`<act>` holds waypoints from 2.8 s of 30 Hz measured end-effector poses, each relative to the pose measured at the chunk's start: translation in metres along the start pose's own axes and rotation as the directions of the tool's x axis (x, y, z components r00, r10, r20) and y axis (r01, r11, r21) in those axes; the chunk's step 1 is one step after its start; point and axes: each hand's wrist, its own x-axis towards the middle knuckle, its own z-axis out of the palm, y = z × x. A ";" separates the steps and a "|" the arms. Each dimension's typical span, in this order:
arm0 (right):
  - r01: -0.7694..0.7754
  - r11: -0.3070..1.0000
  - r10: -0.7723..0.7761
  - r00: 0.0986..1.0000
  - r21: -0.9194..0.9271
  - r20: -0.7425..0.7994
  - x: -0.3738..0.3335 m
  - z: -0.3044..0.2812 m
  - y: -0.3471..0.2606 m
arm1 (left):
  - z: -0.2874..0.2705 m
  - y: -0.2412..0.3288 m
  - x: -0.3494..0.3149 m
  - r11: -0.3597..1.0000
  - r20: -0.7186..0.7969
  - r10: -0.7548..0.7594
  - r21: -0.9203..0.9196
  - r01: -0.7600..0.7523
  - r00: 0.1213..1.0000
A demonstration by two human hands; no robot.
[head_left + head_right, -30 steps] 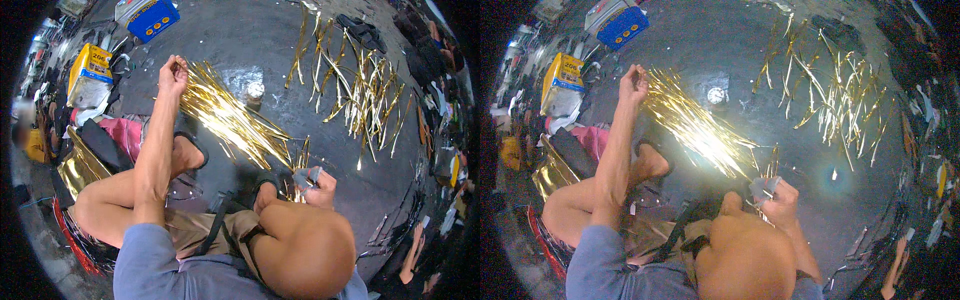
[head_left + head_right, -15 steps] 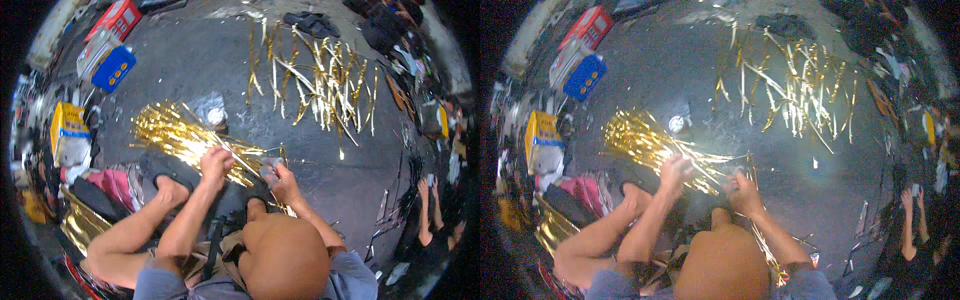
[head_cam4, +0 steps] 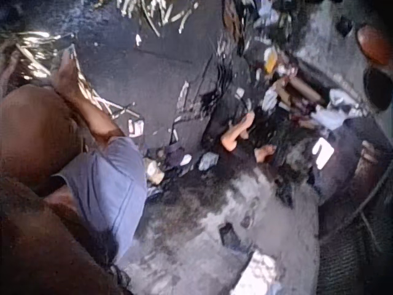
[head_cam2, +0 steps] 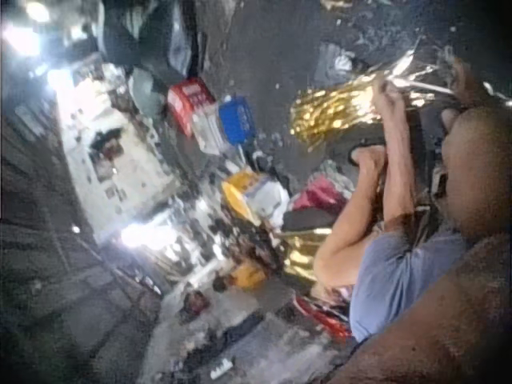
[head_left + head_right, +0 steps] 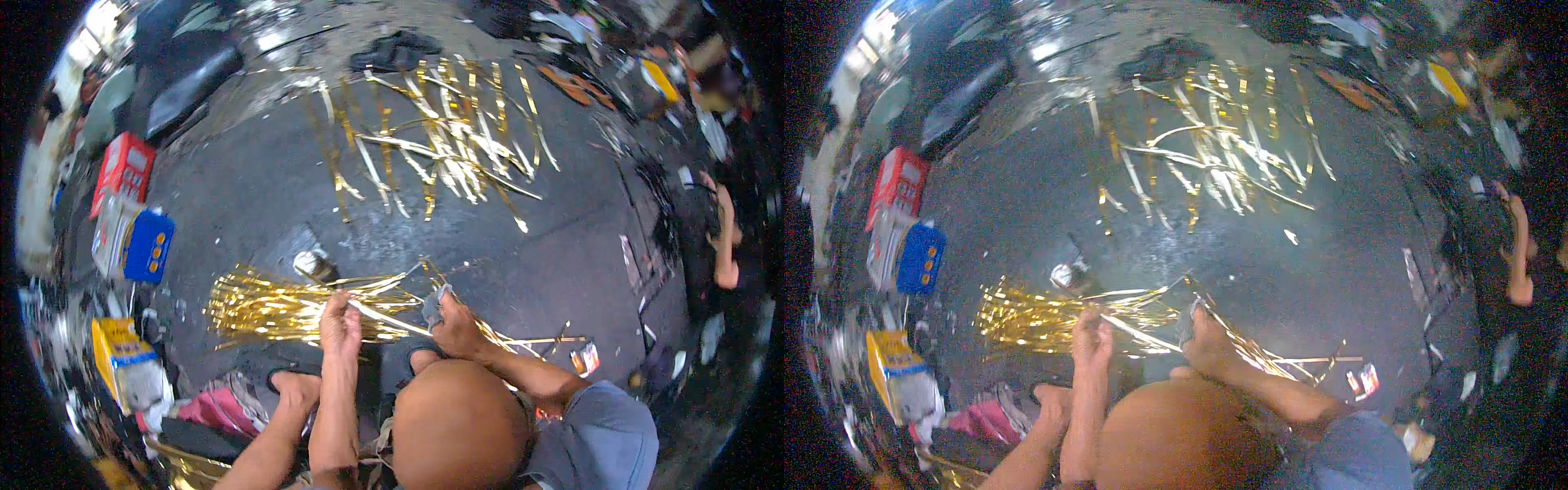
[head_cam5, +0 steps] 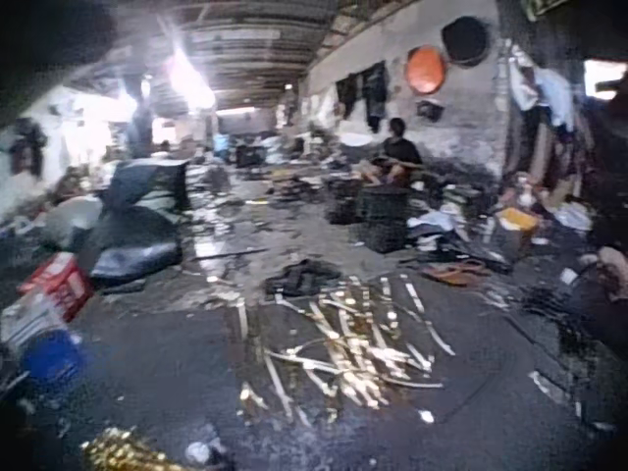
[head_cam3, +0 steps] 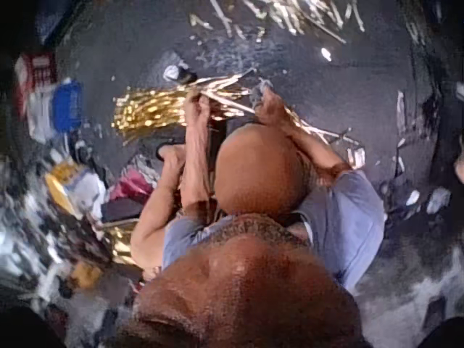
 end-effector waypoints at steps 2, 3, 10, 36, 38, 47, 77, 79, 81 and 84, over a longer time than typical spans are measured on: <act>-0.071 0.997 0.071 0.997 0.011 -0.016 -0.017 -0.004 0.018 | -0.003 0.002 0.002 0.997 -0.022 -0.041 -0.069 0.040 0.999; -0.080 0.996 0.081 0.996 0.023 -0.028 -0.028 -0.007 0.031 | 0.000 0.001 0.001 0.997 -0.024 -0.042 -0.073 0.040 0.999; -0.280 0.960 0.279 0.936 0.026 -0.215 -0.119 -0.041 0.080 | -0.031 0.053 0.051 0.925 0.594 -0.103 -0.238 0.297 0.798; -0.284 0.904 0.426 0.680 0.321 -0.597 0.289 -0.262 0.147 | 0.058 -0.066 -0.042 0.602 0.044 -0.222 0.792 0.101 0.974; -0.117 0.924 0.347 0.653 0.363 -0.673 0.264 -0.312 0.159 | 0.083 -0.070 -0.053 0.531 0.171 -0.266 0.847 -0.004 0.948; 0.231 0.089 -0.137 0.966 0.969 -0.218 -0.003 -0.144 0.019 | 0.141 -0.088 -0.069 0.747 0.668 -0.191 0.574 -0.335 0.719; 0.722 0.669 -0.717 0.690 0.177 -0.105 0.024 -0.068 -0.087 | 0.133 0.025 -0.106 0.572 0.355 0.411 0.617 -0.541 0.840; 0.749 0.646 -0.743 0.662 0.150 -0.103 0.030 -0.067 -0.094 | 0.131 0.027 -0.104 0.654 0.336 0.364 0.572 -0.496 0.868; 0.742 0.659 -0.736 0.670 0.121 -0.100 0.032 -0.064 -0.102 | 0.125 0.026 -0.099 0.681 0.324 0.362 0.548 -0.485 0.874; 0.772 0.635 -0.769 0.634 0.014 -0.079 0.032 -0.062 -0.103 | 0.123 0.029 -0.100 0.695 0.292 0.336 0.566 -0.444 0.896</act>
